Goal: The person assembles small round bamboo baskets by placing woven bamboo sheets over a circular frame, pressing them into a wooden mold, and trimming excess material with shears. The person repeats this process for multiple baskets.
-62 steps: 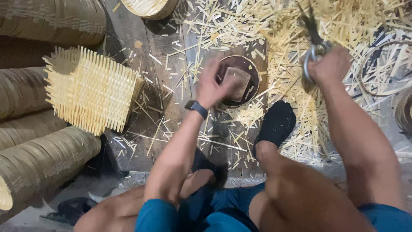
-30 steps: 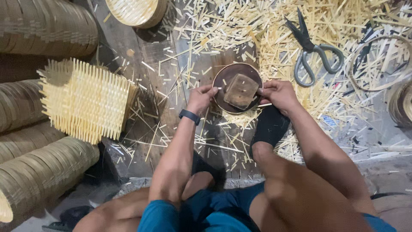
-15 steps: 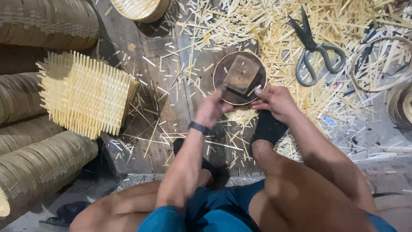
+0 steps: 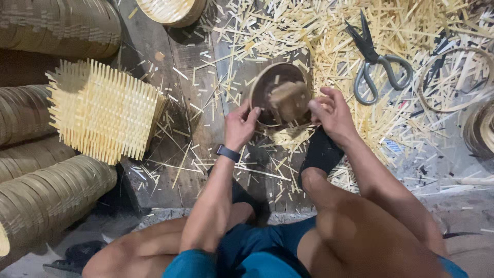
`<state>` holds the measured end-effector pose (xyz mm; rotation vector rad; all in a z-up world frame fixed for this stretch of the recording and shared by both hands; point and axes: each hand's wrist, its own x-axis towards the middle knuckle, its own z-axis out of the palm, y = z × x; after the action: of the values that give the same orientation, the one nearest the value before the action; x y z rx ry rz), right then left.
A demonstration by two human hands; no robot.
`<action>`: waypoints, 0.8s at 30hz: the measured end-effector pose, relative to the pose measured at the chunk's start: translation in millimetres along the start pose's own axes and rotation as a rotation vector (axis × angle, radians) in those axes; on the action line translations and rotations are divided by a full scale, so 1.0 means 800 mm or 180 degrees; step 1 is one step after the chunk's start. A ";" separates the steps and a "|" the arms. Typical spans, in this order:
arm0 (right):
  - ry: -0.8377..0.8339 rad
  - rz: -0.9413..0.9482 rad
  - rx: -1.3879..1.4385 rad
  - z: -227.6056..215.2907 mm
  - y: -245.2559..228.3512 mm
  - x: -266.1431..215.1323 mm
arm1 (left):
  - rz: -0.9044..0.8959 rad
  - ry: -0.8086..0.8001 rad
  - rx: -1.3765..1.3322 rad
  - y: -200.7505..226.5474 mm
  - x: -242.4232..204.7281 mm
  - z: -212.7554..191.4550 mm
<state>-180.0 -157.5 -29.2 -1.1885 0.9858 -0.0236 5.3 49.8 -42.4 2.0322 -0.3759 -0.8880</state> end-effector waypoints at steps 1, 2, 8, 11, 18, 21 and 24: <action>-0.0138 -0.0409 -0.0271 0.005 -0.005 0.000 | 0.0610 0.0179 0.0262 0.013 -0.001 -0.004; -0.0277 -0.0811 -0.0540 0.015 -0.010 0.001 | 0.1213 0.0350 0.0527 0.025 -0.003 -0.006; 0.0194 -0.0946 -0.0514 0.062 -0.016 0.009 | 0.0717 0.0746 -0.0292 0.080 0.001 0.048; -0.0060 -0.0716 -0.0419 0.041 -0.021 0.015 | 0.0845 0.0555 -0.0384 0.094 0.002 0.046; 0.0217 -0.0609 0.0148 0.040 -0.032 0.003 | 0.0790 0.0358 -0.0369 0.112 0.014 0.056; 0.0708 -0.0155 -0.0180 0.064 -0.025 -0.010 | 0.0629 0.0585 -0.0523 0.091 0.018 0.069; 0.0444 -0.0411 0.0155 0.064 -0.022 -0.005 | 0.0559 0.0699 -0.0327 0.047 0.030 0.072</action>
<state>-140.9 -124.3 -11.6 -1.2165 1.0231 -0.2344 -16.6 -19.8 -44.8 1.9444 -0.3721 -0.5597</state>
